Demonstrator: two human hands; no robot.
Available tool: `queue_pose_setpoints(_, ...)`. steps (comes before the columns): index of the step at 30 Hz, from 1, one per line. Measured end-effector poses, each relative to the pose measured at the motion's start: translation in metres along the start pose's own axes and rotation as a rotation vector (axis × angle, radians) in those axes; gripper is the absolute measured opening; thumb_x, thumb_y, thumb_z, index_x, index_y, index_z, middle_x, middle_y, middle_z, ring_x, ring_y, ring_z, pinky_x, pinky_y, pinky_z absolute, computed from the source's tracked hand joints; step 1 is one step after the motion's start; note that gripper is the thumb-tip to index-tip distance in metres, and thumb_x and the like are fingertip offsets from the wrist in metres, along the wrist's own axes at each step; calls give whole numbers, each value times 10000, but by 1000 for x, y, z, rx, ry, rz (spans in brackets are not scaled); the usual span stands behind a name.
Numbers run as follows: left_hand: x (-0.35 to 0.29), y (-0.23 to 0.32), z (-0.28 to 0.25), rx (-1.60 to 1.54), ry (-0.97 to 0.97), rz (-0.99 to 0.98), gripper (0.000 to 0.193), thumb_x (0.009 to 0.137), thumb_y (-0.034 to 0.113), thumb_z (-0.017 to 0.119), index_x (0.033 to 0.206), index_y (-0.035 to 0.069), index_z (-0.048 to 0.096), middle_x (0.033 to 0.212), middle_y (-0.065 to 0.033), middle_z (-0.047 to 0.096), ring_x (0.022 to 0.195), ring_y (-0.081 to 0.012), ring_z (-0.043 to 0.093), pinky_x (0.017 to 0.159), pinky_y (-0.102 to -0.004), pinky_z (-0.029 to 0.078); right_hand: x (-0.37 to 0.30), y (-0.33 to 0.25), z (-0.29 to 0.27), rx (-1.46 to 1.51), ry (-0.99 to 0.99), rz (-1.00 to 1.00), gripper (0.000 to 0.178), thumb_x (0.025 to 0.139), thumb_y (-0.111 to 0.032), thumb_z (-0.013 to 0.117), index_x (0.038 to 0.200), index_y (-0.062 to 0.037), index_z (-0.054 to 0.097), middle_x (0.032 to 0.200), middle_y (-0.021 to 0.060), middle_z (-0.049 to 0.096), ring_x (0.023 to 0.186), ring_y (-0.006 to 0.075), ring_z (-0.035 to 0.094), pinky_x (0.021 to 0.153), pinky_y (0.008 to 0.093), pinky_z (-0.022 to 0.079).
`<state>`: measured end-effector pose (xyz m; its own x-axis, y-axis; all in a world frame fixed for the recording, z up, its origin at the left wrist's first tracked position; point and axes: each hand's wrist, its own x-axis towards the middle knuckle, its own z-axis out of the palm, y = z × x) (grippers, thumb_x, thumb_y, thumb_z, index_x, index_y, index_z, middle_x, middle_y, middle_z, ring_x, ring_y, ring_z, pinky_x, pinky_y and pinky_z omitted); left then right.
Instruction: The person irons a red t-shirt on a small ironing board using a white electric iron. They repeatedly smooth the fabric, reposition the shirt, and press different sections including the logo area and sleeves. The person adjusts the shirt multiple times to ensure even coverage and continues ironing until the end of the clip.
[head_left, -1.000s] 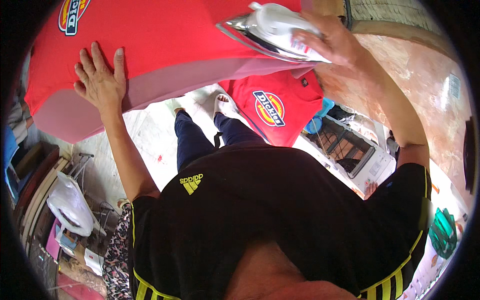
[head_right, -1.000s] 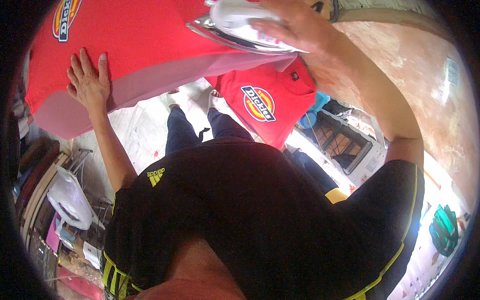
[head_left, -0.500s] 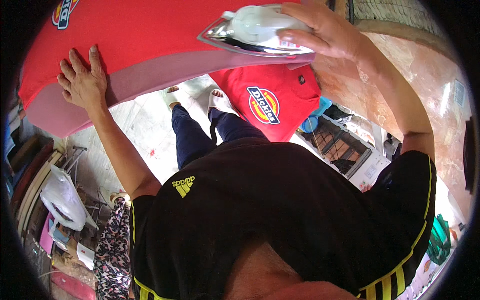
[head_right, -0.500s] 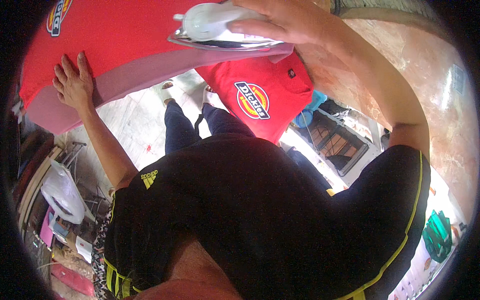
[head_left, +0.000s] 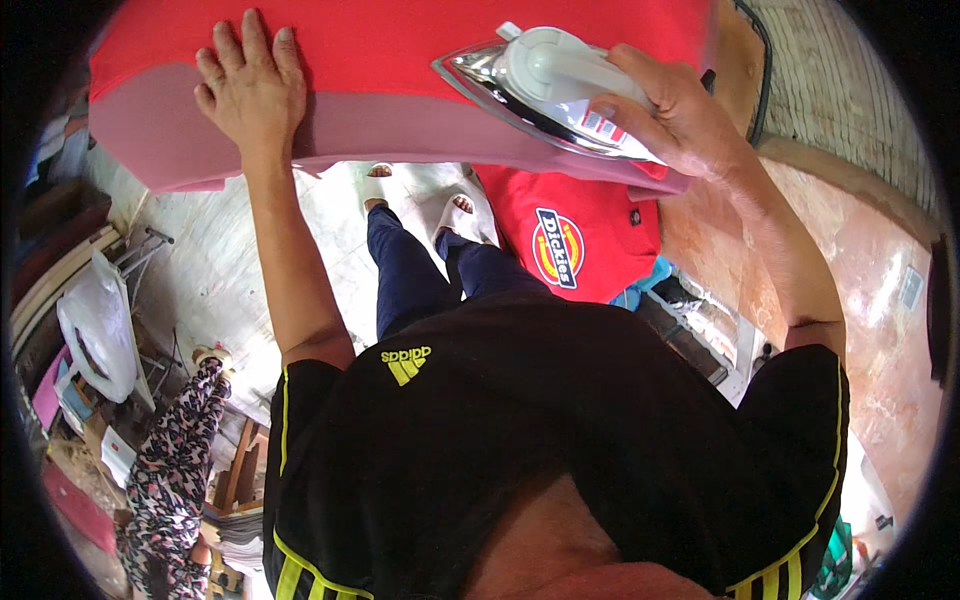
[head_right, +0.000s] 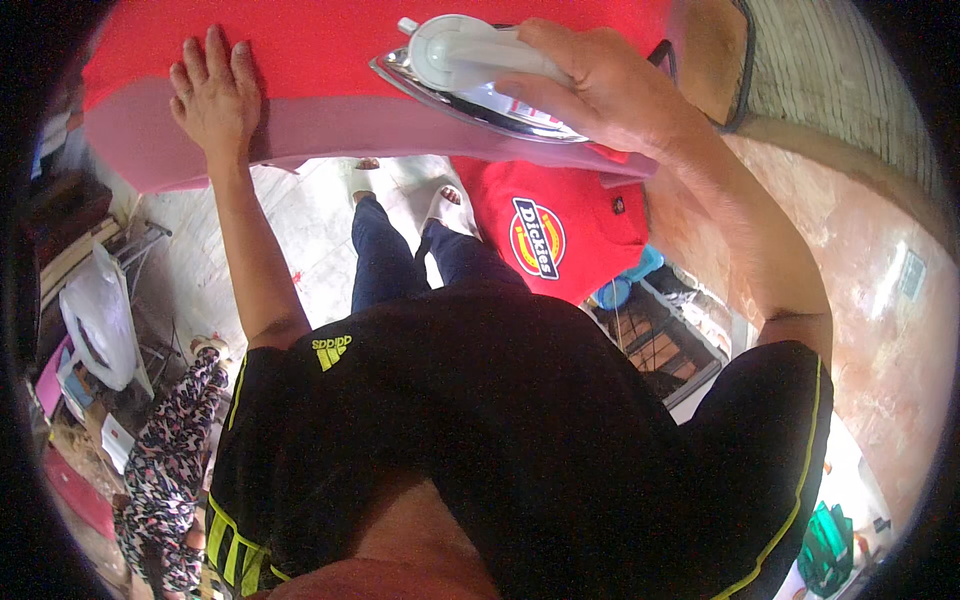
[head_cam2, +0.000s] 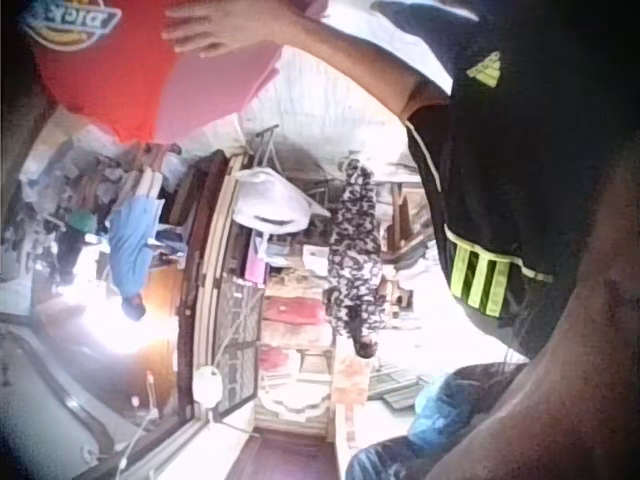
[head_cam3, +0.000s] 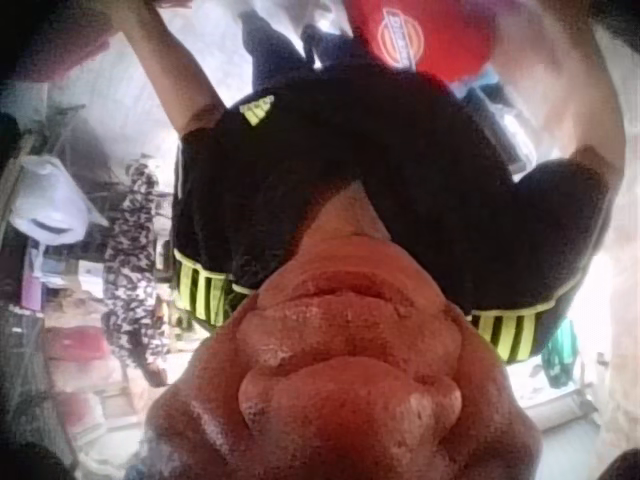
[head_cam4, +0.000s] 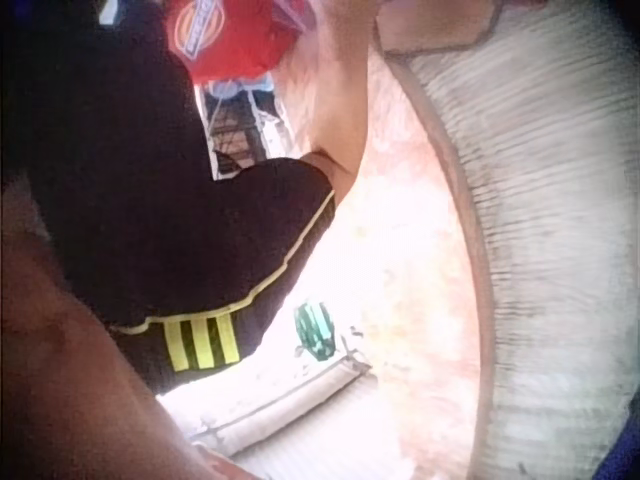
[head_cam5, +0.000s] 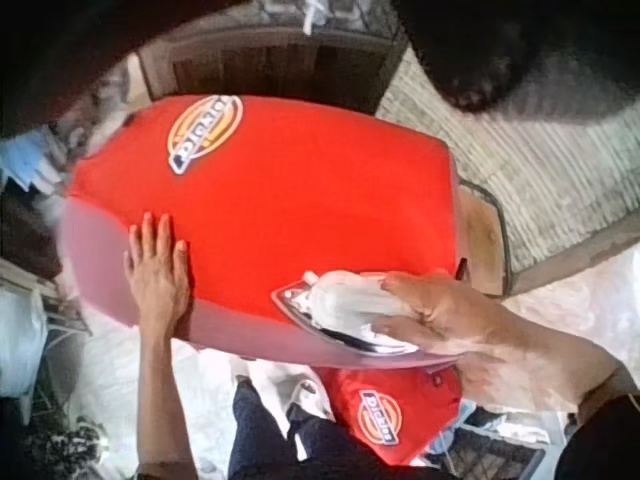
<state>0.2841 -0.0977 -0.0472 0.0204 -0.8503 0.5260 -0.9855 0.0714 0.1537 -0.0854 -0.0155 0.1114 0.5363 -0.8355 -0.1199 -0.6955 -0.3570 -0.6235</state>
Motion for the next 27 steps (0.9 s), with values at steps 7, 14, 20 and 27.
queue_pose_setpoints(7, -3, -30, -9, -59, -20, -86, 554, 1018, 502, 327, 1486, 214, 396, 1565, -80, 338, 1440, -340, 299, 1129, -578, 219, 75, -44, 26, -29, -26, -28, 406, 948, -428, 598, 1026, -30, 596, 739, 220, 632, 689, 375, 670, 603, 431, 492)
queue_pose_setpoints(14, -9, -63, -18, -82, -58, -49, 496, 1017, 491, 337, 1482, 328, 397, 1564, -15, 351, 1449, -305, 293, 1146, -553, 190, 130, -79, 47, -50, -27, -125, 366, 958, -370, 604, 983, -6, 577, 704, 206, 601, 615, 324, 627, 566, 394, 456)
queue_pose_setpoints(20, -4, -77, -25, -125, -52, 12, 441, 1001, 414, 434, 1425, 301, 481, 1508, -29, 430, 1399, -314, 366, 1130, -550, 202, 157, -91, 55, -71, -16, -304, 345, 961, -342, 594, 991, 2, 582, 785, 238, 625, 696, 387, 640, 610, 438, 475)
queue_pose_setpoints(27, 61, -123, -28, -395, 133, -198, 359, 902, 364, 623, 1172, 134, 676, 1251, -115, 600, 1155, -354, 528, 982, -548, 379, 147, -106, 50, -50, -1, -64, 343, 953, -351, 591, 1013, -13, 584, 808, 258, 634, 745, 451, 638, 643, 508, 488)
